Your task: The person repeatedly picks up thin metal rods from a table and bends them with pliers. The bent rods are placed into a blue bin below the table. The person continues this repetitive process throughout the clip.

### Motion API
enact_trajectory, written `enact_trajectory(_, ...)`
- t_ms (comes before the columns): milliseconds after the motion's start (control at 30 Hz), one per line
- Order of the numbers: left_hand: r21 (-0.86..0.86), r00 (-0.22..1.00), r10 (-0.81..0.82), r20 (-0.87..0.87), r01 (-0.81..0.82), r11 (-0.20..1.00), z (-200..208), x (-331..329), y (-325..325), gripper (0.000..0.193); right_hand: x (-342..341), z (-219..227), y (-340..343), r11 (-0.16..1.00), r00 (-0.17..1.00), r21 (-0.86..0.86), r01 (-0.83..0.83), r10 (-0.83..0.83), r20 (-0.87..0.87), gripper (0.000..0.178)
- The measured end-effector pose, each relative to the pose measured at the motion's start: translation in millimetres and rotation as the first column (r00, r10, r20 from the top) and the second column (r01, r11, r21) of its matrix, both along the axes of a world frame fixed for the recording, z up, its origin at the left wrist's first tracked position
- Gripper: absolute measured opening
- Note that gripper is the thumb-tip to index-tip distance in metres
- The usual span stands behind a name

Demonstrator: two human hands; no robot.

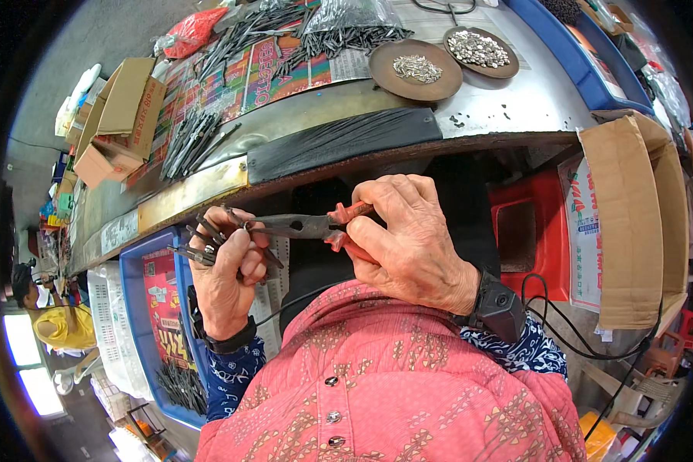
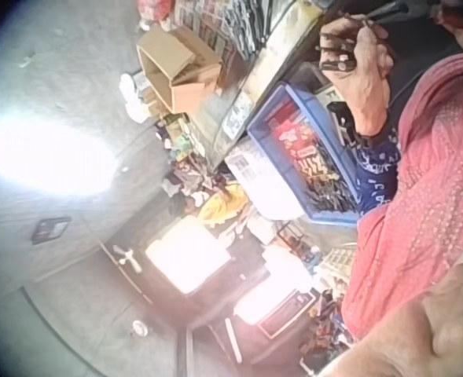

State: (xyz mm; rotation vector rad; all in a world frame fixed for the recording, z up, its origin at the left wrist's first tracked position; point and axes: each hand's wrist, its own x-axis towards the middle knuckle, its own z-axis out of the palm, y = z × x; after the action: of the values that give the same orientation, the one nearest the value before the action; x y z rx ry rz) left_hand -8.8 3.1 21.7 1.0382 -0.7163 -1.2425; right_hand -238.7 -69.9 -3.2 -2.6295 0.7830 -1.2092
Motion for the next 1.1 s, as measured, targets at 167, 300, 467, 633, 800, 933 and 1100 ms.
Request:
enact_trajectory(167, -0.014, 0.998, -0.053, -0.021, 0.052, 0.999, -2, 2, 1, 0.013, -1, 0, 2, 1.0, 1.0, 0.012, -0.004, 0.004, -0.002, 0.022)
enact_trajectory(300, -0.003, 0.992, -0.101, -0.079, 0.101, 0.995, -5, 5, 1, 0.014, -1, -1, 2, 1.0, 1.0, -0.019, 0.007, -0.008, -0.022, 0.023)
enact_trajectory(467, 0.061, 0.977, -0.136, -0.163, 0.148, 0.987, -5, 9, 2, 0.011, -2, 0, 2, 1.0, 0.999, -0.03, 0.003, -0.004, -0.048, 0.021)
enact_trajectory(633, 0.081, 0.951, -0.189, -0.245, 0.214, 0.973, -6, 12, 1, 0.011, -6, -4, 2, 0.999, 0.996, -0.019, -0.027, 0.025, -0.088, 0.018)
enact_trajectory(800, 0.0, 0.986, -0.168, -0.023, 0.168, 0.986, -15, 6, -1, 0.011, -6, -16, -5, 0.963, 0.984, 0.211, -0.167, 0.177, -0.029, 0.015)
enact_trajectory(933, -0.224, 0.863, 0.047, 0.502, 0.077, 0.972, -25, -3, 2, 0.01, -14, -20, -13, 0.636, 0.908, 0.665, -0.391, 0.382, 0.169, 0.017)
enact_trajectory(1100, -0.232, 0.894, 0.102, 0.436, 0.002, 0.973, -29, -1, -1, 0.009, -5, -24, -8, 0.717, 0.907, 0.554, -0.422, 0.33, 0.264, 0.022)
